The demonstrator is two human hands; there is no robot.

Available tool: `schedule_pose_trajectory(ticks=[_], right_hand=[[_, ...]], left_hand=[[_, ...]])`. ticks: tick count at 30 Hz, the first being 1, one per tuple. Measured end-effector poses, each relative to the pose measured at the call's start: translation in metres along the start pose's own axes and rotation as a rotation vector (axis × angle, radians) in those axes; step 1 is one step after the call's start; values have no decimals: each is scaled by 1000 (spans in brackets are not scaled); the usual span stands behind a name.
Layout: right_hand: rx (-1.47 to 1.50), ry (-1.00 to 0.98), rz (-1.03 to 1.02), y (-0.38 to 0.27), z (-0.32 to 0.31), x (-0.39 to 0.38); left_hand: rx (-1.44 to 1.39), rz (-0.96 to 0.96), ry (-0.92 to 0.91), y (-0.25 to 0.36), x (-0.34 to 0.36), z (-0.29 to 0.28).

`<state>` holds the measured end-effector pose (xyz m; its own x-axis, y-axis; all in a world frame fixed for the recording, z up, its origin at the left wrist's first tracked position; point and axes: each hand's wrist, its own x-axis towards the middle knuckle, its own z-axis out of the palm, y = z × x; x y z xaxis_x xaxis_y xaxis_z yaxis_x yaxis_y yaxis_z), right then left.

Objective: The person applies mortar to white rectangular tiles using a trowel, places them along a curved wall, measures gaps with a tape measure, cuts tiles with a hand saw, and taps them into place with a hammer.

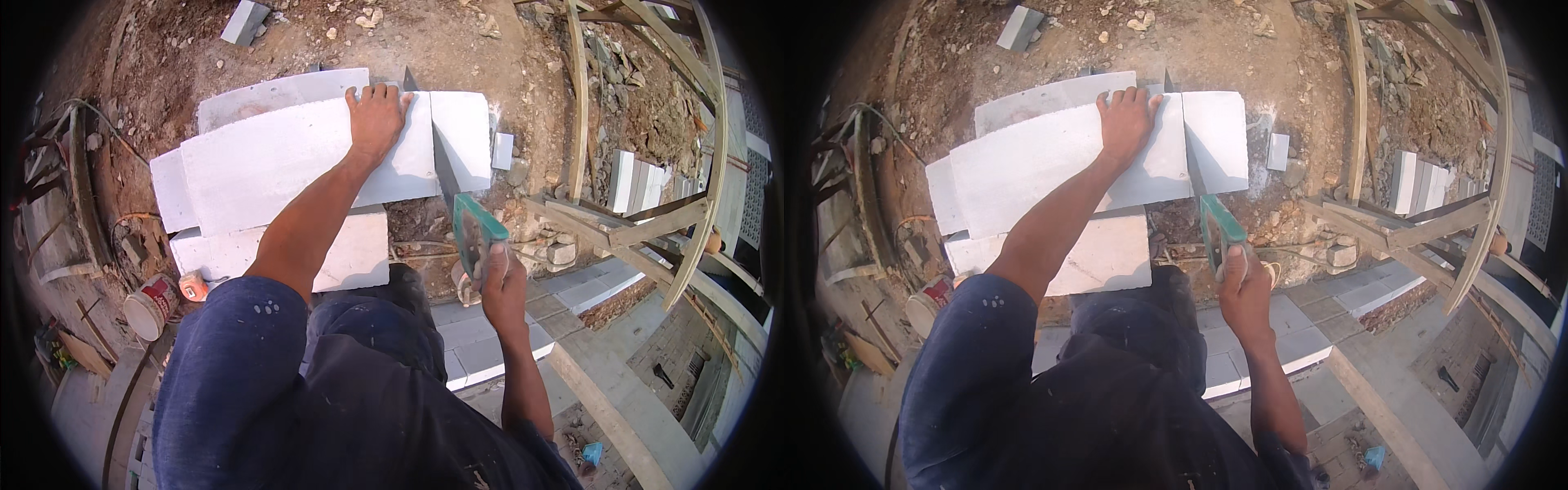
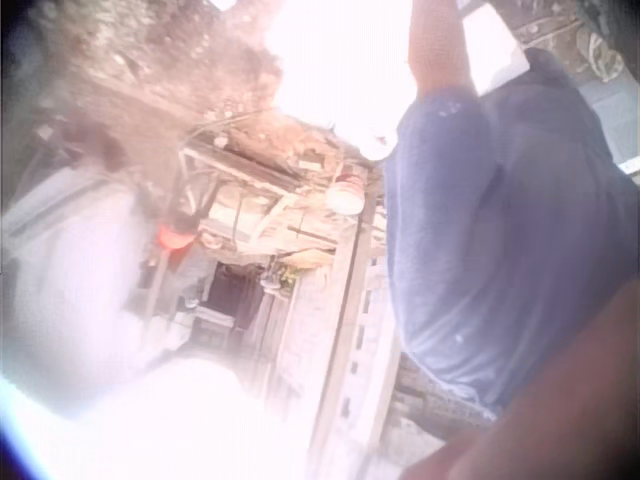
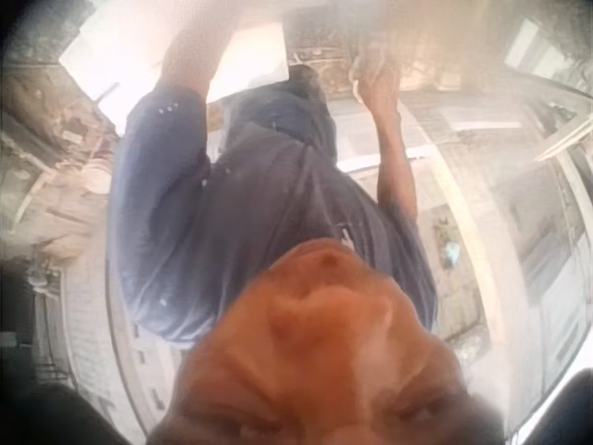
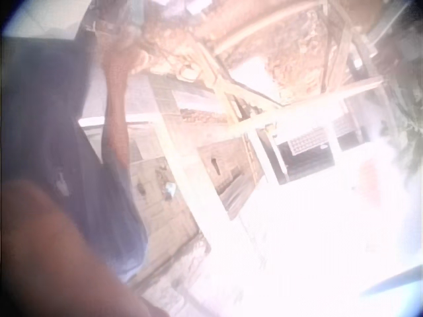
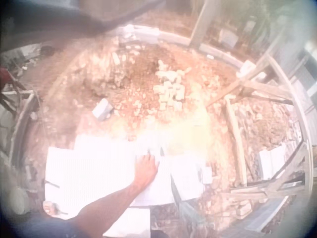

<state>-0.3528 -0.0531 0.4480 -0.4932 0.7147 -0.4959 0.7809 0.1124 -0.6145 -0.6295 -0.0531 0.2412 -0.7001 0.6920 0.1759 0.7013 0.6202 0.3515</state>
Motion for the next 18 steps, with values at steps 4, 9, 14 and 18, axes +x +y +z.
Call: schedule_pose_trajectory(ticks=[4,9,14,18], right_hand=[[75,52,200,-34,-67,-127],[-292,-38,-6,-18,-10,121],[-132,-100,7,-18,-13,7],[40,-5,146,-24,-64,-102]], left_hand=[[-52,-19,-11,23,-10,-5],[-136,22,-25,47,-7,6],[-48,-11,54,-5,-15,6],[-64,12,45,21,-12,6]])
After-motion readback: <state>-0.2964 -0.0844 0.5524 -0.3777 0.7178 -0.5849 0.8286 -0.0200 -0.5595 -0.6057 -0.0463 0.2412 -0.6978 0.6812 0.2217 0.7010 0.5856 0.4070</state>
